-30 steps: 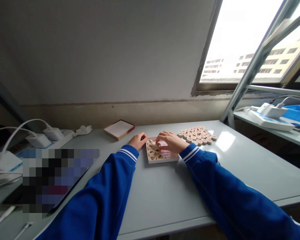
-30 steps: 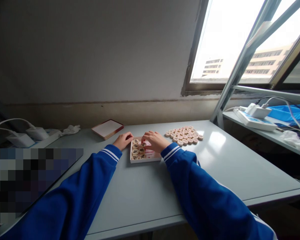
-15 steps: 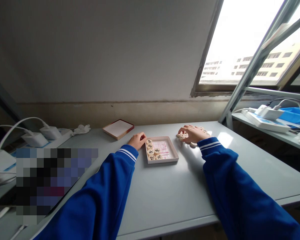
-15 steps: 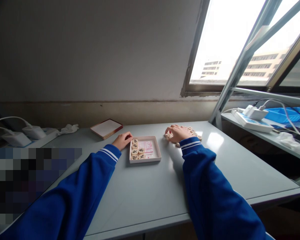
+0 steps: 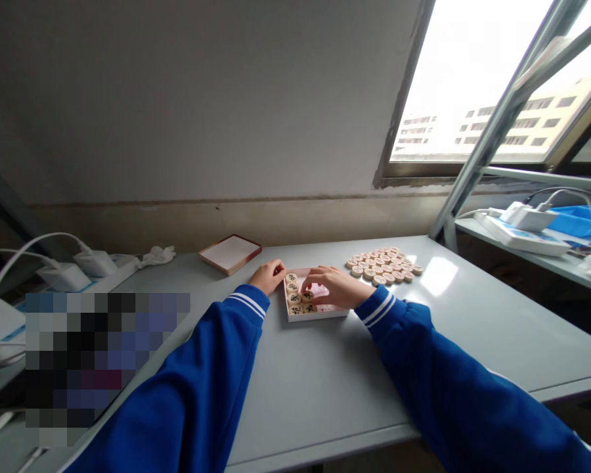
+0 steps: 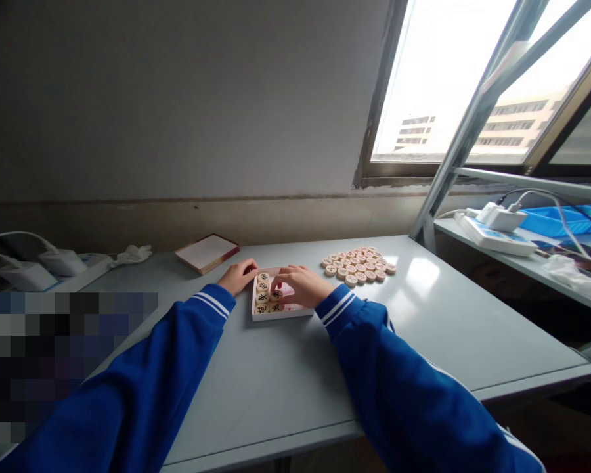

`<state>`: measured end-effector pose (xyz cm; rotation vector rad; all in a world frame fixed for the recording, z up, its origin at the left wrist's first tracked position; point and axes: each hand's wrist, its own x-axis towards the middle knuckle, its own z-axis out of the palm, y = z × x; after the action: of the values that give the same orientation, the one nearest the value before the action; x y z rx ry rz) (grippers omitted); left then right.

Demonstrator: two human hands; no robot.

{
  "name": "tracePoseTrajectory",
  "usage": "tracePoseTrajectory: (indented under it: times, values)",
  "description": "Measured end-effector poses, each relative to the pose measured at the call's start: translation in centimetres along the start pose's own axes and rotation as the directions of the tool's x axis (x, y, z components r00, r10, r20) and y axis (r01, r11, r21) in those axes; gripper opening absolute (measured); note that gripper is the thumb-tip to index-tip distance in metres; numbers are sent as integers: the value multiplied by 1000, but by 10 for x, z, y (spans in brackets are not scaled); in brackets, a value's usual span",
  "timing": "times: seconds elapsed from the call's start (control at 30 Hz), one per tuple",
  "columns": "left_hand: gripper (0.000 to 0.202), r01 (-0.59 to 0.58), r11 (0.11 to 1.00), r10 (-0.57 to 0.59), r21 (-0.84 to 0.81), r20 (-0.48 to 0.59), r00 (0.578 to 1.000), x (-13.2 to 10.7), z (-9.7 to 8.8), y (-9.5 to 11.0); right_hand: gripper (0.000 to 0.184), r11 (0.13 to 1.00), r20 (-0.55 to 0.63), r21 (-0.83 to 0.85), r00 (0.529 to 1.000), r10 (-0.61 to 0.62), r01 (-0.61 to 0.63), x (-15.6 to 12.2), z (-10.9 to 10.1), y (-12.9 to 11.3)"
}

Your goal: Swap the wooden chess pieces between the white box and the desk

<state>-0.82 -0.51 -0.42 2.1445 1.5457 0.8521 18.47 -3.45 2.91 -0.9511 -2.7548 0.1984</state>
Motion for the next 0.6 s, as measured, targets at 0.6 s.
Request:
tracePoseTrajectory:
  times: [0.6]
  values:
    - [10, 8, 1000, -8, 28, 7, 1000, 0, -2, 2, 20, 960, 41, -73, 961, 272, -269, -41, -42, 51]
